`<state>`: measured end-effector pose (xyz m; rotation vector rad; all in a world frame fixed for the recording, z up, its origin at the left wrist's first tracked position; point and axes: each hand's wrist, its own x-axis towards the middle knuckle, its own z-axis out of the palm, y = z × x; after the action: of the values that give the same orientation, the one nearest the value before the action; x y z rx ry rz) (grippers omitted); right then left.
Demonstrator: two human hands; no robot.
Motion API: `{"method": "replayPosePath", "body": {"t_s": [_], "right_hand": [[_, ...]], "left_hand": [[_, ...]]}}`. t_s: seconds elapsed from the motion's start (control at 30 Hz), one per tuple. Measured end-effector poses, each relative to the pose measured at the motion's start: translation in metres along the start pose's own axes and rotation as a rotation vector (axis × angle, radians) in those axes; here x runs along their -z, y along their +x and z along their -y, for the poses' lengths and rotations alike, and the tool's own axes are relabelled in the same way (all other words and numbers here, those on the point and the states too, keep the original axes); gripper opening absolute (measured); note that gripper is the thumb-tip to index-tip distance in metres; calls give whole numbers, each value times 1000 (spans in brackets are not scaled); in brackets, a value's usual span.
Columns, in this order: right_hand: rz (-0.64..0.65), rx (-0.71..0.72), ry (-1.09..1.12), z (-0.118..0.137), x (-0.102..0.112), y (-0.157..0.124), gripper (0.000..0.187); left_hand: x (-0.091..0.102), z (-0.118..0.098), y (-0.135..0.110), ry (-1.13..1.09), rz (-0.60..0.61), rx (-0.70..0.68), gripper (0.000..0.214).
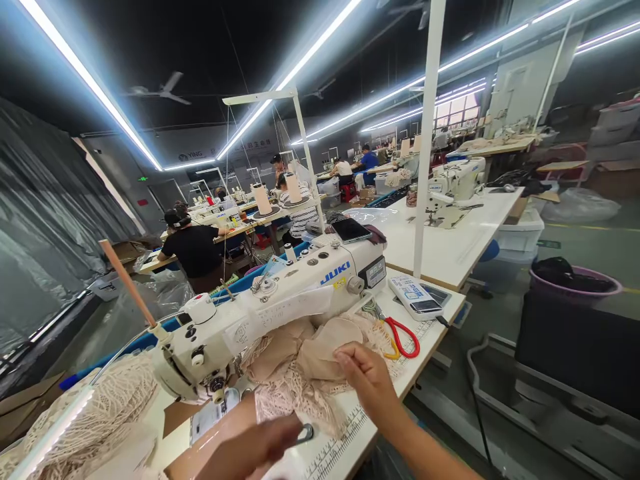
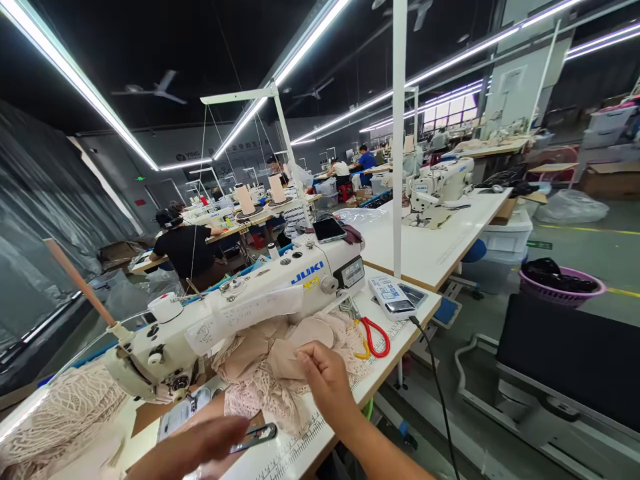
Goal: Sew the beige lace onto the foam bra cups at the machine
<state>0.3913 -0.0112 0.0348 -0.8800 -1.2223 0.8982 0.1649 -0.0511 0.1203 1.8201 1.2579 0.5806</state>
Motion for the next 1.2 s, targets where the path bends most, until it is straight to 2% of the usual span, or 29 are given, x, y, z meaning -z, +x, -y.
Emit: {"method": "replayPosePath", "body": {"t_s": [0.1,0.17,0.2,0.23,0.3,0.37,0.47,0.5,0.57,0.63,0.67,0.73,0.83,0.97,1.1,1.2], "right_hand": [[149,213,-239,8,-13,-2,25],[240,309,-318,12,-21,0,22],[271,353,-346,13,-24,1,21],[295,392,-371,15,-26,3,20],[349,450,-411,19,-24,8,22],[445,478,-453,27,-17,17,23],[631,547,-427,43,1,36,20],[630,602,-364,49,7,45,16],[346,714,-210,61,15,65,12],[-23,742,-3,73,16,88,12],[-149,731,97,79,12,100,14],[-273,725,248,88,1,125,16],[-293,658,238,93,-22,158,18],[-234,582,19,76,-45,189,20],[-153,519,-128,55,-45,201,20],[-60,465,-96,50,-37,203,19]], "left_hand": [[-9,-37,52,-135,29,-68,55],[-15,-61,89,-376,62,-41,65],[-16,-72,106,-427,63,-16,63],[-16,-80,121,-405,39,-9,58],[-8,-90,145,-196,-175,-78,43],[8,-93,160,-2,-376,-155,38],[40,-91,166,98,-459,-149,31],[50,-89,164,124,-463,-133,30],[67,-87,158,174,-463,-98,29],[77,-85,150,222,-453,-68,29],[80,-84,146,247,-444,-55,29],[83,-81,140,298,-422,-26,29],[83,-77,134,388,-400,19,27],[82,-75,131,526,-390,51,22],[84,-79,132,682,-422,60,17],[86,-87,134,784,-441,83,16]]}}
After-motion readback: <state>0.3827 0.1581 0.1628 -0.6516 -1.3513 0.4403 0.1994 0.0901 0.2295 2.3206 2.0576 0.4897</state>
